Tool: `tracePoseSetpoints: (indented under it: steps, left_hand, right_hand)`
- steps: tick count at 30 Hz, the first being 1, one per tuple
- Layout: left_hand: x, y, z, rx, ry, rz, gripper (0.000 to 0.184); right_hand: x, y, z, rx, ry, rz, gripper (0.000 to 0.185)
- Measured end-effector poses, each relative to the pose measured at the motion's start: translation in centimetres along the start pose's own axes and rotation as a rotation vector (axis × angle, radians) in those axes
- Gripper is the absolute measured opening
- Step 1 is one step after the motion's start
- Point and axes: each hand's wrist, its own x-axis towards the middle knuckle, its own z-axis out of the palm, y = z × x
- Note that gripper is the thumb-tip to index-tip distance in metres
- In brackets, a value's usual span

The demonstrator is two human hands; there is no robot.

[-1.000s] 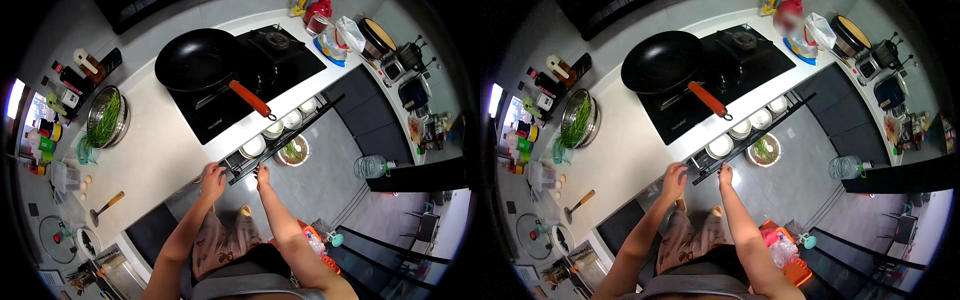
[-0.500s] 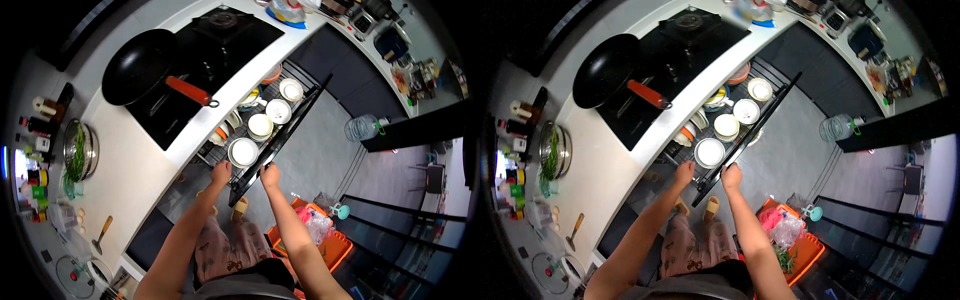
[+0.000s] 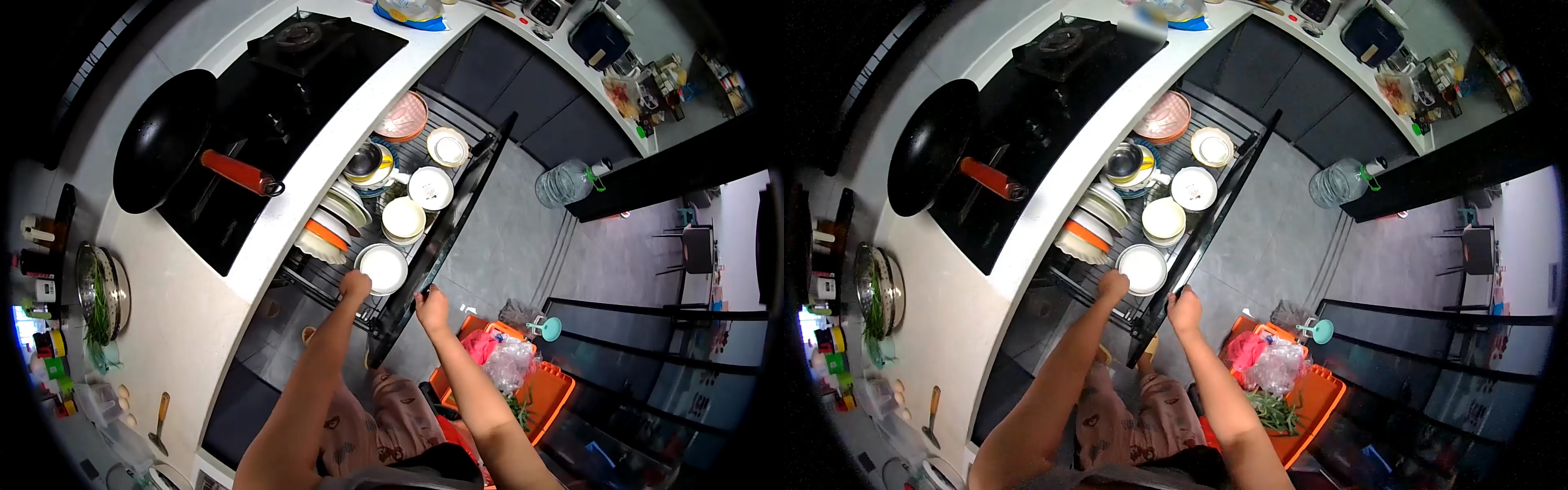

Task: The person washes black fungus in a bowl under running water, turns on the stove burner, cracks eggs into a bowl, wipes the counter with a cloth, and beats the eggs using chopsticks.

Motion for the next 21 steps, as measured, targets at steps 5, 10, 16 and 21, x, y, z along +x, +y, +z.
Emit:
tracePoseSetpoints:
  steps: [5,10,16,21]
  left_hand:
    - [-5.3,-0.6,-2.8,-0.267,0.121,0.075,0.033]
    - [-10.5,-4.0,-6.4,-0.514,0.237,0.031,0.031]
    - [-16.8,-8.9,-11.7,-0.791,0.37,-0.028,0.029]
    - [-19.0,-14.7,-13.3,-0.977,0.554,-0.084,0.029]
  right_hand:
    - [0.2,0.2,0.0,-0.037,0.001,0.014,0.024]
    - [1.6,-1.4,-1.1,-0.123,-0.173,0.084,0.024]
    - [3.5,-3.2,-0.3,-0.13,-0.254,0.039,0.024]
    - [5.8,-5.1,2.6,-0.247,-0.29,-0.031,0.027]
